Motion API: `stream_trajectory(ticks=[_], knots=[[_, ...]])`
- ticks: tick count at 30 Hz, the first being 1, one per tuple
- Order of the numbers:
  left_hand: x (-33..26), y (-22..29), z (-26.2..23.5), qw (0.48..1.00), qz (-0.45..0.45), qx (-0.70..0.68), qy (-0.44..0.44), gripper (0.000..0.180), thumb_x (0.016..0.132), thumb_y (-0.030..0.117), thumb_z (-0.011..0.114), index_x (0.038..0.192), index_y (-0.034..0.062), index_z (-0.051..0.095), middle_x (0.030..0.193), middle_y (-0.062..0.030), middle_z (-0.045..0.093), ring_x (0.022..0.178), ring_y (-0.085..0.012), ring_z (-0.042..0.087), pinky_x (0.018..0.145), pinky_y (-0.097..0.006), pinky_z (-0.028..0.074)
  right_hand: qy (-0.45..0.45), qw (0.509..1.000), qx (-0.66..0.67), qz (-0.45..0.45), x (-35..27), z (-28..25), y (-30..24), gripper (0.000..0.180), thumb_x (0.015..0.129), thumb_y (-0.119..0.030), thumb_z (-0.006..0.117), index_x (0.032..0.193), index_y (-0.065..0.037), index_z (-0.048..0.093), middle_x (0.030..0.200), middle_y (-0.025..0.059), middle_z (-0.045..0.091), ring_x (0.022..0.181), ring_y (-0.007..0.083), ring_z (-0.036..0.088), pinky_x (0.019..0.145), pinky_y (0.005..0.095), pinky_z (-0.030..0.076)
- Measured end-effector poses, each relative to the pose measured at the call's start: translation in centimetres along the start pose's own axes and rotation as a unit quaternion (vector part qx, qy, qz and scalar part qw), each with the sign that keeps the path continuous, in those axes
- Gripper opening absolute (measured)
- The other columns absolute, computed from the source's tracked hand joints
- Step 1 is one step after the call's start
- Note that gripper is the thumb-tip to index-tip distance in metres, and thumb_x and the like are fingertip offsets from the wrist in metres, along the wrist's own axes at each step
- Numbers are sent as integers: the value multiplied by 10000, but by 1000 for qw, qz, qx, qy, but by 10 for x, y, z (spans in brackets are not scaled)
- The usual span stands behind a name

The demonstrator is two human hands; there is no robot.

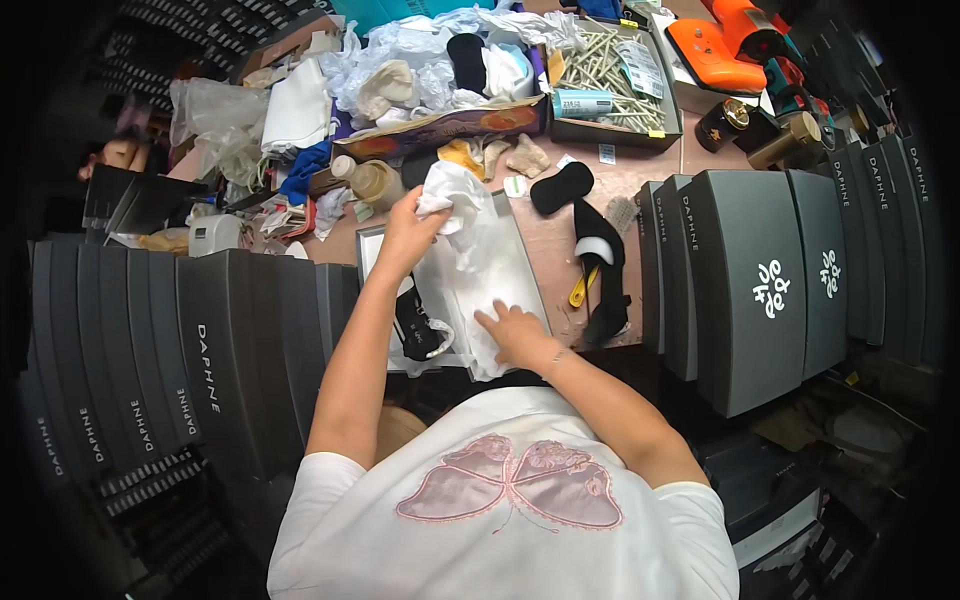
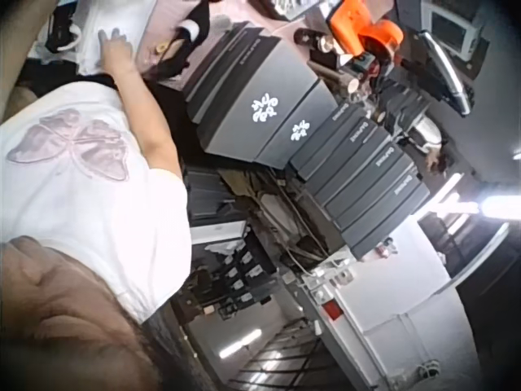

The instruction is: The recorder cleans a pair of black high-heeled shoes with a brush and then wraps them in tissue paper to pack them into a shoebox.

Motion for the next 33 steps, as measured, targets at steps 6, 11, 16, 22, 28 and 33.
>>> stream_trajectory(ticks=[6,11,16,22,28,33], knots=[[-32,6,-21,980,171,97,42,320,776,112,689,1065,-8,621,1113,-126,635,1045,-238,603,880,-342,460,105,972,207,33,0,1,33,296,723,16,601,1010,-50,632,943,149,647,914,304,632,782,388,499],[-53,19,10,981,103,-54,-155,487,752,89,731,1207,19,570,1163,-127,611,1113,-240,571,959,-320,434,173,868,464,41,21,-94,52,198,882,-79,601,1070,-17,611,922,24,651,806,81,599,698,237,489],[-28,-13,1,976,105,-183,-57,413,811,14,686,1205,32,563,1081,-62,647,1004,-153,611,880,-293,479,266,718,637,87,31,-132,13,306,882,-78,594,1176,-12,543,1066,81,616,973,94,598,793,305,524],[-45,5,-38,938,209,-207,185,384,823,-67,599,1196,3,543,1107,-82,634,1017,-155,597,893,-293,464,97,988,-118,12,25,22,14,352,788,-106,668,1123,-43,582,1177,206,558,1007,332,578,837,459,489],[-74,5,-18,926,254,-17,280,467,708,-120,599,1161,-19,552,1149,-170,587,1082,-339,569,959,-378,435,181,982,54,-2,20,0,23,257,730,-124,728,919,-43,573,975,157,552,919,351,569,748,405,494],[-88,-91,80,962,229,133,-69,504,737,-13,591,1235,11,517,1243,-229,525,1217,-391,463,1025,-466,375,342,881,291,147,-33,-75,57,193,825,-104,678,957,25,621,1013,135,634,899,250,621,773,334,478]])
Point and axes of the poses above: each hand's wrist, its own x-axis towards the middle knuckle, its own z-axis out of the palm, y = z × x, the point moved 2 cm from there along x, towards the middle knuckle
